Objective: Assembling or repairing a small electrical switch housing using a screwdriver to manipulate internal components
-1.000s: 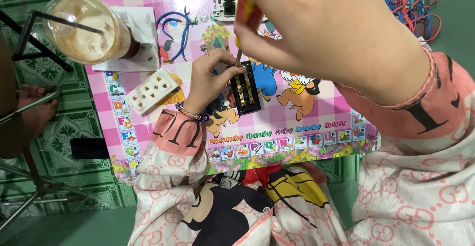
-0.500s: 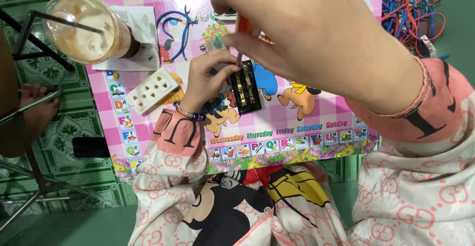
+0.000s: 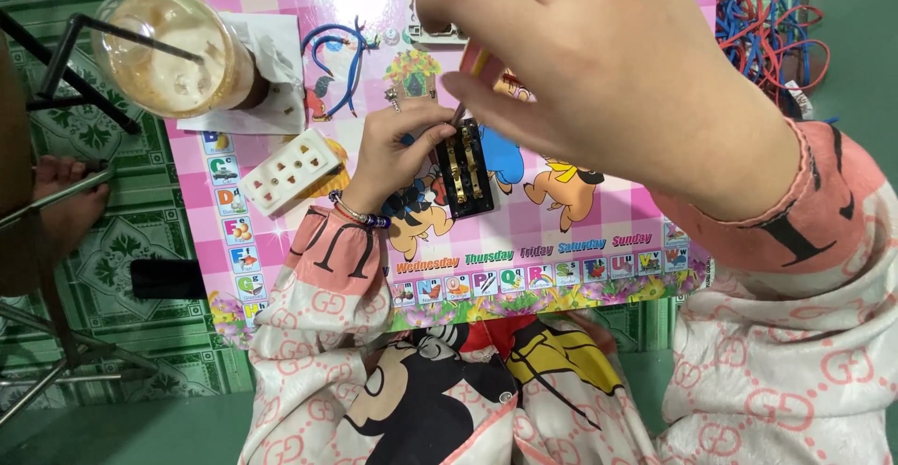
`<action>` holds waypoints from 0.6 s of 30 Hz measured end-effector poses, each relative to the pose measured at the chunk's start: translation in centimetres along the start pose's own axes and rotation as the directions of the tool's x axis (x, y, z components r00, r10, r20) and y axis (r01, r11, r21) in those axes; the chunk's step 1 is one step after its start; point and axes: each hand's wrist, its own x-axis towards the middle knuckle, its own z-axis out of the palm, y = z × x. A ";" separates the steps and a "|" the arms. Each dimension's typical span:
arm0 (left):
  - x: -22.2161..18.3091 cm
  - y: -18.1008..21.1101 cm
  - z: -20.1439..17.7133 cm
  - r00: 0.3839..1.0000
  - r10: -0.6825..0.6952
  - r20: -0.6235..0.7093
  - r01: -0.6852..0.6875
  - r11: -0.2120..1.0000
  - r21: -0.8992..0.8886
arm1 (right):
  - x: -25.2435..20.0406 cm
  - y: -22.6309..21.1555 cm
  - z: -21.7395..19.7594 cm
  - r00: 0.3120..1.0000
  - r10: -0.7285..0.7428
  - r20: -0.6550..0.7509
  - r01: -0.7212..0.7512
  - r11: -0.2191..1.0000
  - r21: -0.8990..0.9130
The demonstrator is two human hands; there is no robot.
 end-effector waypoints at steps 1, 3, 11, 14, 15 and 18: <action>0.1 0.3 -0.1 1.000 0.001 -0.002 -0.001 1.000 0.000 | 0.1 -0.1 0.1 1.000 -0.002 0.000 0.002 1.000 0.000; 0.3 0.8 -0.3 1.000 -0.018 0.013 0.018 1.000 0.003 | 0.2 -0.2 0.2 0.999 -0.015 -0.040 0.017 0.999 0.043; 0.1 1.7 -0.2 0.990 0.038 -0.137 -0.034 0.999 0.031 | 0.1 -0.8 -0.5 0.999 0.044 0.004 -0.044 0.991 0.125; 0.3 1.8 -0.3 0.978 0.064 -0.199 -0.042 0.992 0.115 | 0.2 -1.1 -1.0 0.997 0.064 0.040 -0.069 0.988 0.140; 0.3 1.6 -0.3 0.975 0.065 -0.210 -0.033 0.988 0.153 | 0.1 -1.2 -1.1 0.995 0.084 0.061 -0.092 0.985 0.149; 0.3 0.8 -0.7 0.989 0.007 -0.145 0.009 0.993 0.114 | 0.2 -1.7 -1.1 0.984 0.162 0.072 -0.173 0.965 0.197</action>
